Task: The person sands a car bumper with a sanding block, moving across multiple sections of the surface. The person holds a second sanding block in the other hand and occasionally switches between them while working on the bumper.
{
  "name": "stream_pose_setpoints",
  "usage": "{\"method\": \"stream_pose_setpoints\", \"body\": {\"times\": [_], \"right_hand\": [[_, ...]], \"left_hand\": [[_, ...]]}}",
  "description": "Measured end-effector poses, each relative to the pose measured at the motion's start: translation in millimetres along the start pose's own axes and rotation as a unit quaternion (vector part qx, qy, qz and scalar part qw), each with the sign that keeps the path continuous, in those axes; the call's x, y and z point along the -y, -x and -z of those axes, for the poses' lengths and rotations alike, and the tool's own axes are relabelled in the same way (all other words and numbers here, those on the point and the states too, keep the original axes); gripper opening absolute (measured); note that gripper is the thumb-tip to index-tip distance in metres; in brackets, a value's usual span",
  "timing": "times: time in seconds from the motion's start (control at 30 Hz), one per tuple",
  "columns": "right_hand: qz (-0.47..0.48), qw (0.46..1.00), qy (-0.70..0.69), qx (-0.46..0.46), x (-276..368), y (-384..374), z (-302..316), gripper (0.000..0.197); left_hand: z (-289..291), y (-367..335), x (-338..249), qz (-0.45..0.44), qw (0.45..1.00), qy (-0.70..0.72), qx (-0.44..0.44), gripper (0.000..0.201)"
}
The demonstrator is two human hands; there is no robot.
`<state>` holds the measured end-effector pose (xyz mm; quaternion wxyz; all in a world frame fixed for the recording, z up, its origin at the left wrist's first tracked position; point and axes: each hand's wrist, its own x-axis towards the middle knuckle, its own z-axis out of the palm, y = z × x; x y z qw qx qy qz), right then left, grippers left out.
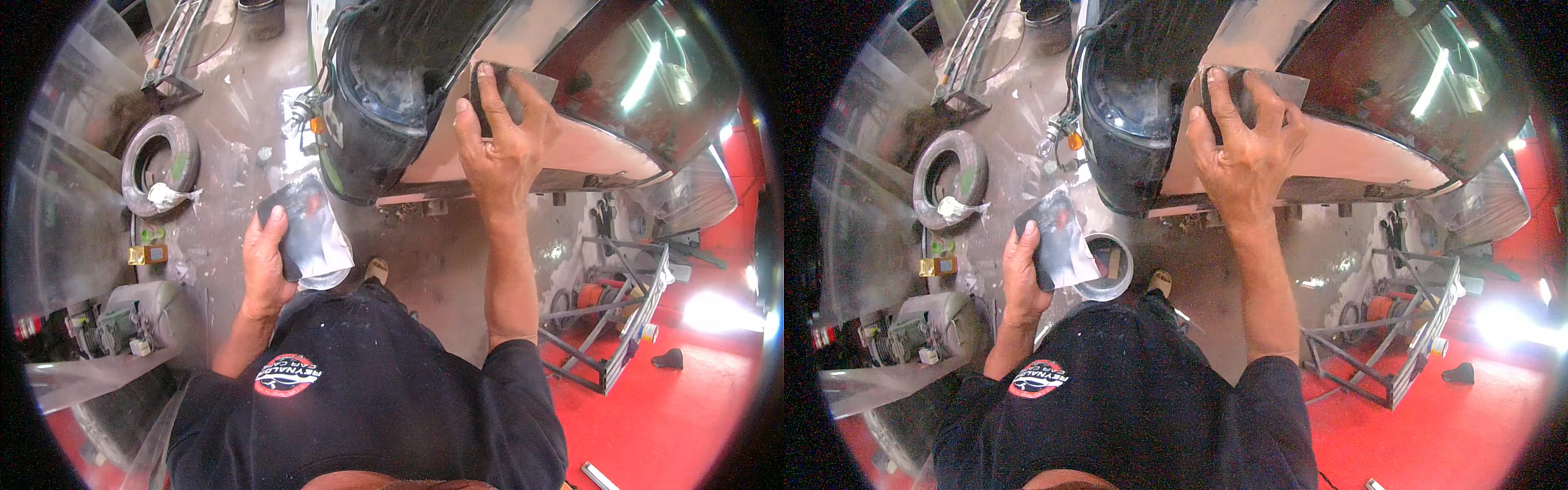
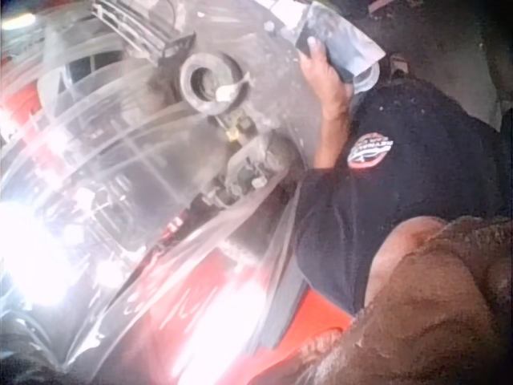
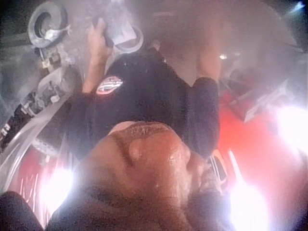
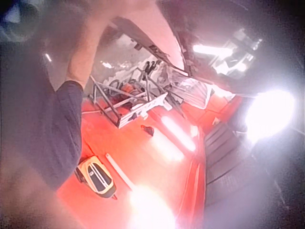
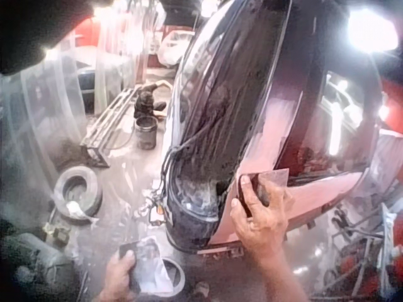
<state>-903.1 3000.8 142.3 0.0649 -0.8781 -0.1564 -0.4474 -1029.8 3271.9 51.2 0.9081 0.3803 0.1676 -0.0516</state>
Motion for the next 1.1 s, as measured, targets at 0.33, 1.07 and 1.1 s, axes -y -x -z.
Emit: {"method": "stream_pose_setpoints", "body": {"times": [0.33, 1.07, 1.1], "right_hand": [[-0.029, 0.999, -0.024, 0.035, 7, 28, -4, 0.043], [-0.002, 0.999, -0.023, 0.033, -4, 96, -22, 0.049], [0.004, 0.999, -0.02, 0.036, -5, 101, -24, 0.05]], "left_hand": [[0, 1, 1, 0.001, 1.0, -0.006, -0.008, 0.033], [-28, 3, -1, -0.053, 0.999, -0.007, 0.01, 0.043], [-28, 2, -2, -0.044, 0.999, -0.007, 0.009, 0.045]]}}
